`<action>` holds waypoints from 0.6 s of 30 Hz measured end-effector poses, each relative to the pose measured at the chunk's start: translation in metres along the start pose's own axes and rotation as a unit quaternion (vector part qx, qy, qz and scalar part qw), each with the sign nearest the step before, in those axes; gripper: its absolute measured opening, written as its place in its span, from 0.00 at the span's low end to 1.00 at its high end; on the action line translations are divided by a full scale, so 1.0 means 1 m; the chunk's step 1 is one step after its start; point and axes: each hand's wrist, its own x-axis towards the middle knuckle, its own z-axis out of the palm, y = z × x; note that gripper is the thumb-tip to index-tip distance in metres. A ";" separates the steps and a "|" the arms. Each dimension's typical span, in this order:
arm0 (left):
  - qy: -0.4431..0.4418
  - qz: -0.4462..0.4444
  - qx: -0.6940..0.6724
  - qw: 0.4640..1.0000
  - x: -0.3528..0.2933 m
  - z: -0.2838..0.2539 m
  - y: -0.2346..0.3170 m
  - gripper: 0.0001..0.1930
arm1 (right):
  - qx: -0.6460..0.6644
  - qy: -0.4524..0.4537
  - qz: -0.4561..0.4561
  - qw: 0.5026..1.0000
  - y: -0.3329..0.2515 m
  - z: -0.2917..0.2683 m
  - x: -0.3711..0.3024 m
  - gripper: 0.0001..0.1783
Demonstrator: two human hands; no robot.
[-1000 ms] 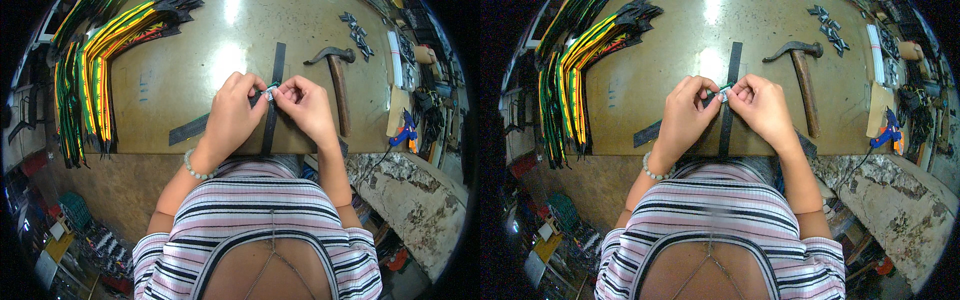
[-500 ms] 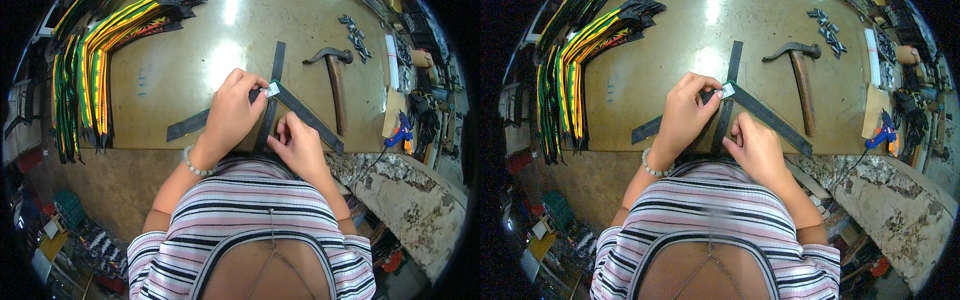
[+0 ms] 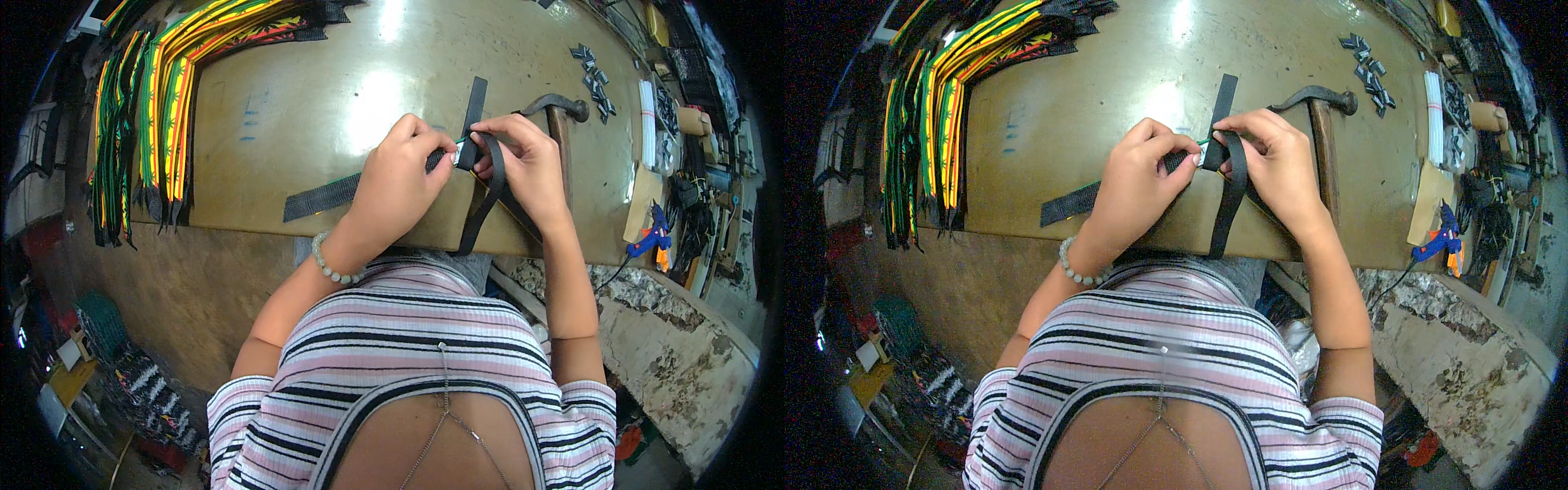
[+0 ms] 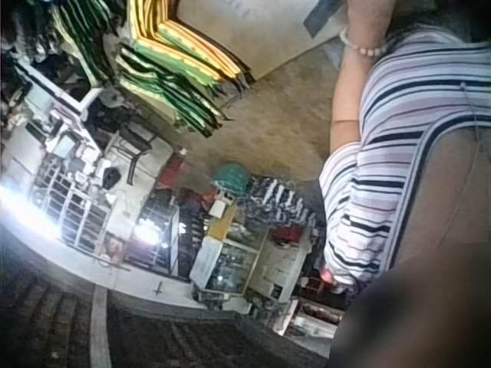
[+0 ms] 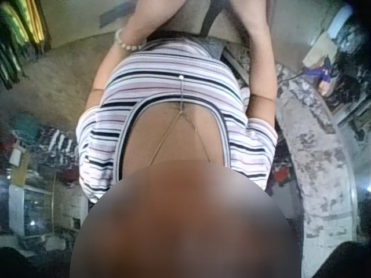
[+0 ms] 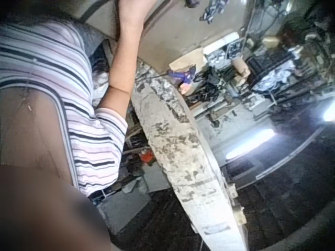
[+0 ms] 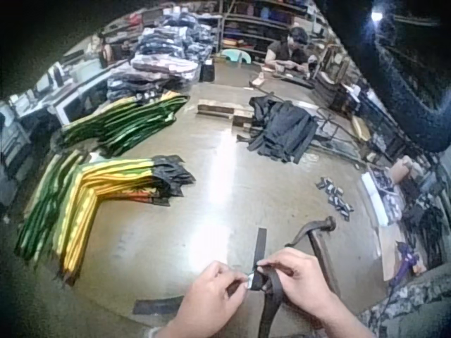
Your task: The person assembles fabric straps by applying hot glue to black webbing, attaching colorful patterned fabric, and securing small metal buckles with a hammer. They repeatedly measure, cut, and fasten components to form Y-shaped strap assemblies.
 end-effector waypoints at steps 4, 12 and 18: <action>0.001 0.007 0.013 1.000 0.000 0.000 0.000 0.05 | 0.009 0.037 -0.010 0.999 0.001 0.004 -0.001 0.12; -0.014 -0.010 0.021 1.000 0.002 -0.001 0.004 0.05 | -0.061 0.059 -0.069 0.994 0.008 0.007 -0.006 0.11; -0.021 -0.017 0.025 0.999 0.002 -0.003 0.010 0.06 | -0.091 0.072 -0.081 0.990 0.009 0.010 -0.002 0.11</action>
